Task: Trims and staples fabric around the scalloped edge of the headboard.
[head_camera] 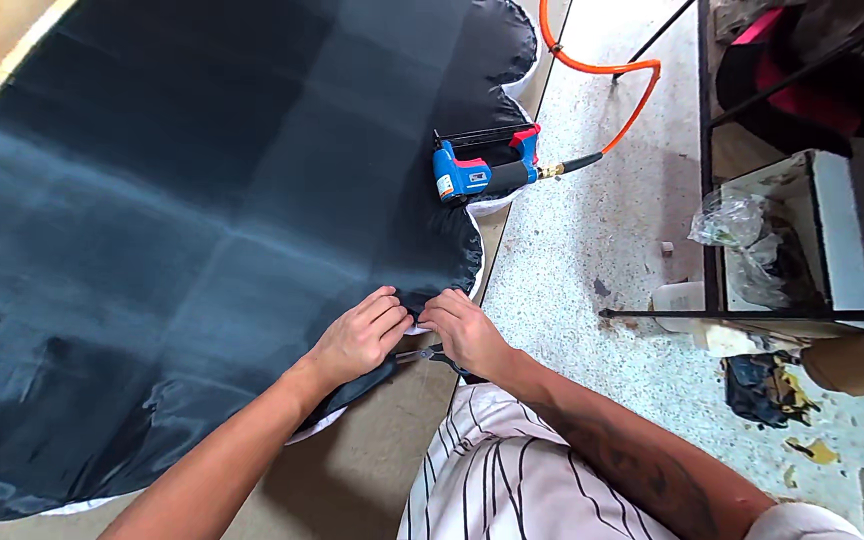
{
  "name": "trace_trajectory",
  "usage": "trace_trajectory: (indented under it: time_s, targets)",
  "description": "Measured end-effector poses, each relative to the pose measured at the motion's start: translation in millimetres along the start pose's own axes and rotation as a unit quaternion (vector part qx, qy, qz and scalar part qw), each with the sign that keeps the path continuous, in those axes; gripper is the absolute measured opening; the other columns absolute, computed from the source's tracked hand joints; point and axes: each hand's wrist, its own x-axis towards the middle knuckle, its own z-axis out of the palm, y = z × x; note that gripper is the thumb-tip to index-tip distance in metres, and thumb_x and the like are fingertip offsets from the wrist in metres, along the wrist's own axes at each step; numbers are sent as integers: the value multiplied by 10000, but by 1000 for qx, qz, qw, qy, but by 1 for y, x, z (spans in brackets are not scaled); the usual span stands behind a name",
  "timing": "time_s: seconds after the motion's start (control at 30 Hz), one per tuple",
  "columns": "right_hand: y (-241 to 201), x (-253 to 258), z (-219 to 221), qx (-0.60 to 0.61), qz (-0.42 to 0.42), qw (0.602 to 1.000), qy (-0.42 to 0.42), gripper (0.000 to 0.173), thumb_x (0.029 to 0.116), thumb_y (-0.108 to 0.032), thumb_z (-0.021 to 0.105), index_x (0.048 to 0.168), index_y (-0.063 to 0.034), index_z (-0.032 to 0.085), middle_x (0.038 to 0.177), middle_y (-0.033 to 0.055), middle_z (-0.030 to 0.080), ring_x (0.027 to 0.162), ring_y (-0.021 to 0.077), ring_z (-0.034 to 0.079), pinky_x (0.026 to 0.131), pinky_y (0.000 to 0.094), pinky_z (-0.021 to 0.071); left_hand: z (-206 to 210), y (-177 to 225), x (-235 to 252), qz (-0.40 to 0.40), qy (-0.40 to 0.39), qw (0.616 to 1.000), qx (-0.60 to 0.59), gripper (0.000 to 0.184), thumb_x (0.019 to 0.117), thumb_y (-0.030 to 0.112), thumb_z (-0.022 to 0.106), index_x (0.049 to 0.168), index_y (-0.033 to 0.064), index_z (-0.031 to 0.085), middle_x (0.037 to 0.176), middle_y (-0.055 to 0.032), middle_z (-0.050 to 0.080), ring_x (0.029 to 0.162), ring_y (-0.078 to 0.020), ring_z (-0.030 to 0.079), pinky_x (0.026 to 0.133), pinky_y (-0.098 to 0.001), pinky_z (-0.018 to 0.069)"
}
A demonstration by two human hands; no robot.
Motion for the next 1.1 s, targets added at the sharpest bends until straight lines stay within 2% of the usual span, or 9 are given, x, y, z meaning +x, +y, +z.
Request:
trace_trajectory:
  time_s: [0.23,0.33,0.43,0.57,0.67,0.8,0.93,1.0,1.1]
  targets:
    - [1,-1,-1,-11,-22,999,-21,219,960,-23,558,998,-98,759,1016,34,714,1004,191,655,891,363,525,0,9,-1,-52,-47,998,-4,201,1008,-1,553,1098,0,733,975,-95,690,1008,-243,675,1188,-477,400]
    - [1,-2,1,-6,-28,999,-15,231,946,-1,543,977,-85,756,1000,41,716,989,197,658,878,366,524,3,25,-3,-135,-52,989,34,281,973,125,561,1187,60,731,934,-58,692,970,-233,670,1224,-576,298]
    - [1,-1,3,-4,-33,999,-2,213,945,-3,545,946,-76,745,969,42,714,960,191,661,857,363,528,10,56,3,-245,-91,960,99,574,991,454,488,1493,186,556,1038,-46,688,1056,-246,638,1212,-704,145]
    - [2,-7,-6,26,-48,997,-47,217,976,-97,561,1026,-103,773,1052,26,708,1035,177,646,929,369,522,24,87,3,-321,-129,921,180,692,950,594,500,1532,220,507,1397,-94,603,1366,-320,503,1161,-797,43]
    - [13,-6,-43,50,-37,992,-108,225,989,-160,573,1090,-127,772,1155,15,701,1131,161,640,995,376,536,32,109,0,-375,-138,894,202,698,984,598,479,1607,300,370,1587,-101,450,1496,-348,364,1148,-811,58]
    - [68,49,-116,-74,24,993,-87,351,989,-236,631,1306,-94,680,1286,150,668,1227,326,625,1025,521,530,47,140,13,-471,-125,850,202,707,996,567,486,1634,336,289,1642,-121,365,1494,-362,358,1153,-796,74]
    - [148,118,-150,-212,3,961,-177,946,800,-568,814,1524,-80,452,1336,326,565,1257,565,518,982,726,458,60,150,30,-550,-96,806,197,691,993,521,555,1621,385,302,1702,-62,259,1557,-348,241,1175,-781,72]
    - [181,137,-146,-215,-22,946,-242,1052,735,-508,901,1561,-100,395,1285,322,589,1176,557,581,894,719,516,65,153,34,-575,-74,792,194,668,995,450,600,1603,418,327,1713,-23,235,1573,-326,209,1177,-777,92]
    - [208,161,-149,-129,-40,937,-323,942,766,-327,902,1557,-159,418,1189,257,655,1042,477,661,843,709,535,69,160,38,-607,-46,775,171,719,964,294,674,1580,468,348,1721,29,210,1571,-316,219,1172,-787,115]
